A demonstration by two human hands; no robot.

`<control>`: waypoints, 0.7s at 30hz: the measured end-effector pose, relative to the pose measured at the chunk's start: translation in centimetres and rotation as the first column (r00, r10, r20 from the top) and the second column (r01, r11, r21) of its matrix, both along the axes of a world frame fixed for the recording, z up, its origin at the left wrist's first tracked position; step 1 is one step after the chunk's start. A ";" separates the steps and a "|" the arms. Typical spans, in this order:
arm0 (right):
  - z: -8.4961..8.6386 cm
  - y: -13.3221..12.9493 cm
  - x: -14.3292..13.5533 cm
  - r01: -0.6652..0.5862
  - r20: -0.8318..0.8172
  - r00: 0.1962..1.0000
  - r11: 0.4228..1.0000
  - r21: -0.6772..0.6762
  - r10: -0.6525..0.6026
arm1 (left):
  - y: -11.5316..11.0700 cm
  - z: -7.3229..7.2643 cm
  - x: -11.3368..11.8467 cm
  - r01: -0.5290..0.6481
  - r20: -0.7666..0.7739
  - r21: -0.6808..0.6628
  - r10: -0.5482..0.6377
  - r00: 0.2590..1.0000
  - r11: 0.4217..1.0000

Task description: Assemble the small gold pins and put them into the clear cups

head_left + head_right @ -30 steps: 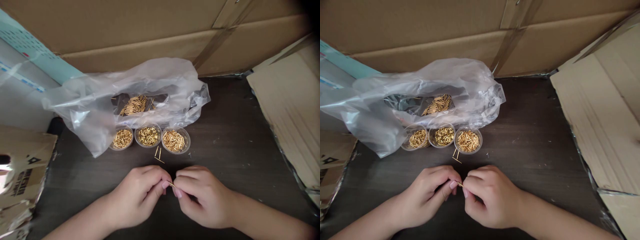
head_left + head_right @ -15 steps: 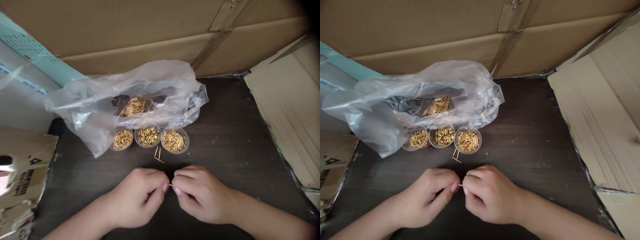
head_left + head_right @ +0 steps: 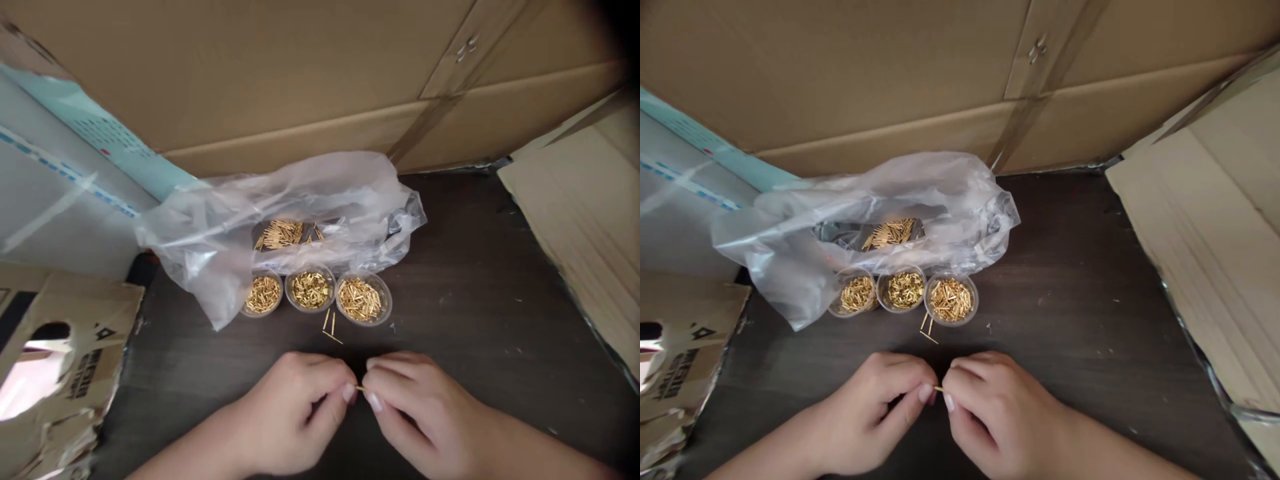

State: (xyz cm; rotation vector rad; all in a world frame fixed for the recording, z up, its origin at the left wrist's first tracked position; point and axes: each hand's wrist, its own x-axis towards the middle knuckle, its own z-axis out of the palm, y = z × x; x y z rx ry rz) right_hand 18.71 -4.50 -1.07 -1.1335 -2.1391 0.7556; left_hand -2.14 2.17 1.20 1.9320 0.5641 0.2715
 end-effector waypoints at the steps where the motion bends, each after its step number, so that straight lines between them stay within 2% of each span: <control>1: 0.1 0.0 -0.1 0.015 0.000 1.000 1.000 0.023 -0.015 | 0.0 0.0 0.0 -0.008 0.017 -0.003 0.008 1.000 1.000; 5: 1.0 0.1 -0.3 0.093 0.033 0.995 0.986 0.141 -0.098 | 0.1 0.1 0.0 -0.034 0.076 -0.024 0.036 0.996 0.999; 9: 3.3 -0.3 0.0 0.174 0.092 0.976 0.963 0.207 -0.196 | 0.2 0.1 -0.1 -0.057 0.147 -0.120 0.074 0.986 0.991; 13: 5.7 0.0 0.5 0.192 0.180 0.958 0.966 0.175 -0.223 | 0.2 -0.2 -0.1 -0.079 0.123 -0.091 0.090 0.988 0.993; 16: 7.0 2.5 0.5 0.161 0.195 0.965 0.984 0.079 -0.173 | 0.2 -0.3 0.0 -0.071 0.097 -0.052 0.076 0.992 0.996; 17: 7.4 3.9 0.4 0.181 0.194 0.962 0.980 0.078 -0.193 | 0.2 -0.3 0.0 -0.069 0.087 -0.043 0.073 0.994 0.997; 19: 8.1 7.1 -0.2 0.241 0.257 0.929 0.962 0.132 -0.268 | 0.1 -0.2 0.0 -0.079 0.065 -0.012 0.080 0.995 0.997; 21: 8.8 10.4 -1.0 0.310 0.395 0.830 0.915 0.260 -0.393 | 0.0 -0.2 0.0 -0.082 0.040 0.016 0.082 0.996 0.996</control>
